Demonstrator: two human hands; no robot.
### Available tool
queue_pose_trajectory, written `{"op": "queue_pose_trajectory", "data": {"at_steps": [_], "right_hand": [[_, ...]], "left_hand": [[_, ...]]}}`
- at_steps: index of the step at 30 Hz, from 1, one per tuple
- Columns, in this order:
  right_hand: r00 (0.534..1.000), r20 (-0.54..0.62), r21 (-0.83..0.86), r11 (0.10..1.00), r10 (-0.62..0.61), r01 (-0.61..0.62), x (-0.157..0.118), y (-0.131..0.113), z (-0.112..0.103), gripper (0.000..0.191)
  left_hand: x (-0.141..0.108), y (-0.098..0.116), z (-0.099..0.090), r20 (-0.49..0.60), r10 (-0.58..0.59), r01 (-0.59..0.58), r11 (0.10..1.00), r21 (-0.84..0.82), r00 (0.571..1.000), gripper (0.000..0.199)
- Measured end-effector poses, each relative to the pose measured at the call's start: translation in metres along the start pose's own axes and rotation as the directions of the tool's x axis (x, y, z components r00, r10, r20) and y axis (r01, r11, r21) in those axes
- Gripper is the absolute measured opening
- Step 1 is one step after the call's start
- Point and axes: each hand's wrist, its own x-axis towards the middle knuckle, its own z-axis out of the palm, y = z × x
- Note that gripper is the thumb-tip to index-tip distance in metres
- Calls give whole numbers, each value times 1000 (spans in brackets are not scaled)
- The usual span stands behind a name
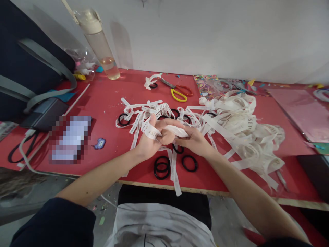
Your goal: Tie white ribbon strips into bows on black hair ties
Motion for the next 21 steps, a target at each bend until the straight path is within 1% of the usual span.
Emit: {"op": "queue_pose_trajectory", "data": {"at_steps": [4,7,10,12,13,15,17,18,19,20,21], "right_hand": [[1000,-10,80,997,9,-8,-2,-2,-3,29],[999,-26,202,979,19,-13,-5,-3,-4,30],[998,-58,279,960,-18,33,-7,-3,-2,38],[994,-104,263,962,-42,68,-8,-2,-1,41],[990,-136,239,968,-41,73,-7,-2,0,39],[979,-200,161,985,-32,65,-5,-2,2,37],[967,-247,53,996,-59,74,-3,-1,4,36],[963,-253,3,996,-88,92,-2,0,5,35],[962,-246,-45,993,-119,111,-1,0,6,35],[961,-236,-90,988,-145,127,0,1,7,35],[959,-229,-135,981,-167,138,0,2,7,35]], "left_hand": [[0,-2,-3,113,9,-14,999,45,994,57],[-1,-5,-5,214,76,-96,992,84,974,45],[-3,-4,-6,284,124,-165,978,125,951,39],[-6,0,-6,325,136,-192,971,145,936,40],[-8,2,-5,343,119,-185,969,166,932,41],[-11,7,-3,368,34,-141,954,266,929,42],[-12,10,-2,396,-66,-121,895,429,916,43],[-12,11,-1,417,-100,-148,840,521,903,45],[-12,10,-1,440,-115,-204,765,611,890,47],[-11,10,-2,463,-113,-278,668,690,879,50],[-10,9,-3,480,-104,-350,553,756,871,54]]}}
